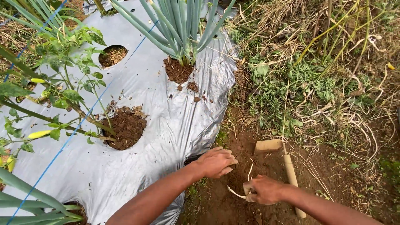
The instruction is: Using a hand hoe to dig soil and then packing soil around the base of plants in a garden bed.
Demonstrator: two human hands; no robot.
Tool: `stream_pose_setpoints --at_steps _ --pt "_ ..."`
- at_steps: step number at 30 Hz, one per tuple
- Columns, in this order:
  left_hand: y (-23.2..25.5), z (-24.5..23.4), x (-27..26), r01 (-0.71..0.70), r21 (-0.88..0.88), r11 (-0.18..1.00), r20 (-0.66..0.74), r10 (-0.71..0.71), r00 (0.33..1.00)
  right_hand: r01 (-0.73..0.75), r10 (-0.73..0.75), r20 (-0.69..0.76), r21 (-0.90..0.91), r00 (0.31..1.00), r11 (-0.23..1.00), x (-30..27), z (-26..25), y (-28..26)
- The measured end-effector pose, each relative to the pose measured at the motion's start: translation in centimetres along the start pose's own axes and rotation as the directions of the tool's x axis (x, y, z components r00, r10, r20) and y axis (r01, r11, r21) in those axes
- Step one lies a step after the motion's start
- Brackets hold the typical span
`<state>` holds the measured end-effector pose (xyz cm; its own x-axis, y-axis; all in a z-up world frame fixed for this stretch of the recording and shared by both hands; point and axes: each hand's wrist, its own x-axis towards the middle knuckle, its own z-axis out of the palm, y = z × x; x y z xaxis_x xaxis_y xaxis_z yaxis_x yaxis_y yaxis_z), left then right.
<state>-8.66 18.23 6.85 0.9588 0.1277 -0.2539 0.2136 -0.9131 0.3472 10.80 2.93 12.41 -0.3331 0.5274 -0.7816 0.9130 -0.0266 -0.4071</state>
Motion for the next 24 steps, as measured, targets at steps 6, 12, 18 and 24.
stream_pose_setpoints --at_steps 6,12,18,24 --pt "3.5 1.9 0.3 0.018 -0.054 0.998 0.292 -0.002 0.956 -0.050 0.050 0.027 0.010 0.998 0.999 -1.5 -0.6 1.6" --pt "3.2 5.6 2.7 0.091 -0.080 0.993 0.230 -0.071 0.971 -0.049 0.064 -0.108 0.138 0.992 0.989 -2.5 -3.8 6.1" --pt "5.5 1.0 3.9 0.144 -0.166 0.975 0.144 -0.121 0.982 0.085 0.322 -0.772 0.435 0.548 0.896 -6.8 -7.1 7.7" --pt "8.5 -2.4 4.4 0.162 -0.173 0.971 0.159 -0.135 0.978 -0.165 0.311 -0.494 0.317 0.812 0.934 -4.9 -1.7 12.8"
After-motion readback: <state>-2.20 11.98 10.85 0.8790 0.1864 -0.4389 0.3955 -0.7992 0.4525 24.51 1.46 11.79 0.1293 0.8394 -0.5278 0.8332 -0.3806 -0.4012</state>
